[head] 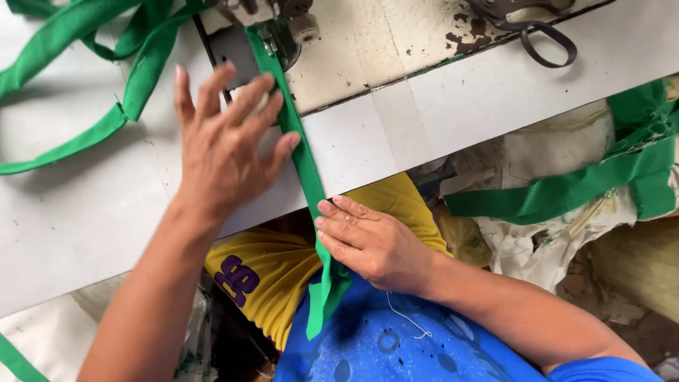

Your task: Folding and sewing green fabric straps using an industrial sewing machine.

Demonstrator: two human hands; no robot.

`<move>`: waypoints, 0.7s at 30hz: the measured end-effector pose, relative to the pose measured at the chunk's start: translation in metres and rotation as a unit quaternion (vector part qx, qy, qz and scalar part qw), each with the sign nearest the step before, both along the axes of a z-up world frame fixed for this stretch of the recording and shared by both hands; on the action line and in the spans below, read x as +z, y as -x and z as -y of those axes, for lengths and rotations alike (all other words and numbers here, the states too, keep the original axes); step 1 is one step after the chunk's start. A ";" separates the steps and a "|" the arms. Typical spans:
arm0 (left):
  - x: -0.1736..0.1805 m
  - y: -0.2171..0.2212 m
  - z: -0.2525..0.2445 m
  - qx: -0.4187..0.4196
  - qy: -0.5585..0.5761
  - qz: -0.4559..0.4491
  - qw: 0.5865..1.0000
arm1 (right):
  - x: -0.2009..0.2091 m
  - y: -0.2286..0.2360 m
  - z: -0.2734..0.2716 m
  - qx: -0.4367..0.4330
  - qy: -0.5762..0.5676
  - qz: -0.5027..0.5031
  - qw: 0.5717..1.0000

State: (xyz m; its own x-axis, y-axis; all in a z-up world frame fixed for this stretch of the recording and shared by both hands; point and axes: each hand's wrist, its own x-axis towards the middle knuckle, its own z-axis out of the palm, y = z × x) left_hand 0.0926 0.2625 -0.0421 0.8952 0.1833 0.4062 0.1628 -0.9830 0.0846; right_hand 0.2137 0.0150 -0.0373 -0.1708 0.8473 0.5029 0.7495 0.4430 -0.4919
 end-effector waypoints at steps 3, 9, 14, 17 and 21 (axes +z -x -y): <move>0.013 0.009 0.024 -0.007 0.019 0.015 1.000 | 0.000 0.001 -0.001 -0.013 -0.017 -0.009 1.000; 0.011 0.010 0.029 -0.013 0.029 0.024 0.999 | 0.004 0.001 -0.006 -0.017 -0.022 -0.017 0.999; 0.007 0.007 0.010 -0.013 0.024 0.011 1.000 | 0.003 -0.006 -0.023 -0.007 -0.014 -0.041 0.999; 0.005 0.002 -0.007 -0.023 0.015 0.011 1.000 | 0.000 -0.014 -0.037 -0.006 -0.011 -0.039 0.999; -0.005 -0.003 -0.029 -0.031 0.015 0.011 0.999 | -0.002 -0.024 -0.055 -0.005 0.004 -0.029 1.000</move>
